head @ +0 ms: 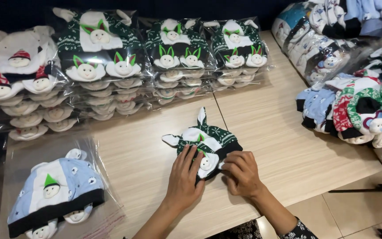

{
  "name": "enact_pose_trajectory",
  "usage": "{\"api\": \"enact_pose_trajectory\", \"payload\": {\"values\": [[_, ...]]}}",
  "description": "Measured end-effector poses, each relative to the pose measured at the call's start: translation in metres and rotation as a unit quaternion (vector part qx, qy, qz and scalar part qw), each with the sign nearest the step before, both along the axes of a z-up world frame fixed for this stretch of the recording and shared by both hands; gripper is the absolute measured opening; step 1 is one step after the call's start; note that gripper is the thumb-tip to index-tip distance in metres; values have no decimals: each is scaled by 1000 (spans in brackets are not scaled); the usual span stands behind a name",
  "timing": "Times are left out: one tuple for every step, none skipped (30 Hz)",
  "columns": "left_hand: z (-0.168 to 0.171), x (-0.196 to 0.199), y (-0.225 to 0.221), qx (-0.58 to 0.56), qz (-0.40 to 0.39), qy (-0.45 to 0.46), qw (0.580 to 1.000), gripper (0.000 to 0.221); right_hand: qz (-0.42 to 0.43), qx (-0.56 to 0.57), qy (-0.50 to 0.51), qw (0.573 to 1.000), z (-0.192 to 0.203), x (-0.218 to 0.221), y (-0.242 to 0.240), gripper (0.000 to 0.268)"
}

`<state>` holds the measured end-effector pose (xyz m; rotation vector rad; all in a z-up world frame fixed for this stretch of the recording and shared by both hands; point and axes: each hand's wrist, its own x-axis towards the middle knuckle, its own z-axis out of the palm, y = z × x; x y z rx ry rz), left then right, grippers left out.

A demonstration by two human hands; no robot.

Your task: Packaging baby hats and booties into clear plastic bags

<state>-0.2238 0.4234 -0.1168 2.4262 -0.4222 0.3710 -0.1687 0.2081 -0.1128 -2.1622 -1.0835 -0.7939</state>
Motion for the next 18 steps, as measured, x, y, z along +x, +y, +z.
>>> {"api": "enact_pose_trajectory", "payload": {"values": [[0, 0, 0, -2, 2, 1, 1000, 86, 2, -2, 1, 1000, -1, 0, 4, 19], [0, -1, 0, -5, -4, 8, 1000, 92, 40, -47, 25, 998, -1, -1, 8, 36], [0, -1, 0, -7, -9, 14, 1000, 99, 78, -92, 49, 991, -2, -1, 11, 52], [-2, -1, -1, -9, -8, 14, 1000, 99, 80, -93, 49, 991, 6, -2, 17, 52], [-4, 0, -1, -21, -3, 26, 999, 101, 90, -117, 58, 987, 14, -2, 23, 51], [-6, 0, -1, -32, 2, 37, 999, 104, 100, -141, 66, 983, 22, -3, 29, 50], [-6, -1, -2, -33, 4, 37, 999, 104, 102, -142, 65, 982, 17, 0, 27, 50], [-6, -2, -3, -51, 11, 13, 999, 106, 107, -100, 118, 982, 13, 3, 25, 38], [-5, -3, -5, -70, 18, -11, 997, 108, 112, -58, 171, 977, 8, 6, 22, 29], [-8, -3, -6, -71, 19, -11, 997, 108, 113, -60, 170, 977, 10, 4, 20, 29], [-11, -3, -7, -55, 33, -61, 996, 107, 67, 27, 265, 961, 11, 2, 18, 30], [-15, -3, -8, -40, 46, -110, 992, 107, 19, 113, 356, 927, 12, 0, 16, 32], [-16, -2, -8, -40, 45, -110, 992, 107, 18, 114, 356, 927, 12, 0, 12, 32], [-17, -2, -8, -46, 42, -132, 989, 85, -5, 189, 373, 908, 12, 1, 9, 27], [-19, -2, -7, -52, 39, -153, 986, 64, -28, 264, 389, 882, 12, 2, 5, 23], [-17, -2, -8, -52, 38, -153, 986, 64, -29, 265, 389, 882, 13, 1, 4, 23], [-14, -2, -9, -37, 41, -158, 986, 44, -42, 315, 383, 867, 13, 1, 2, 20], [-12, -2, -11, -22, 43, -163, 985, 25, -56, 365, 377, 850, 14, 1, 1, 18]]}}
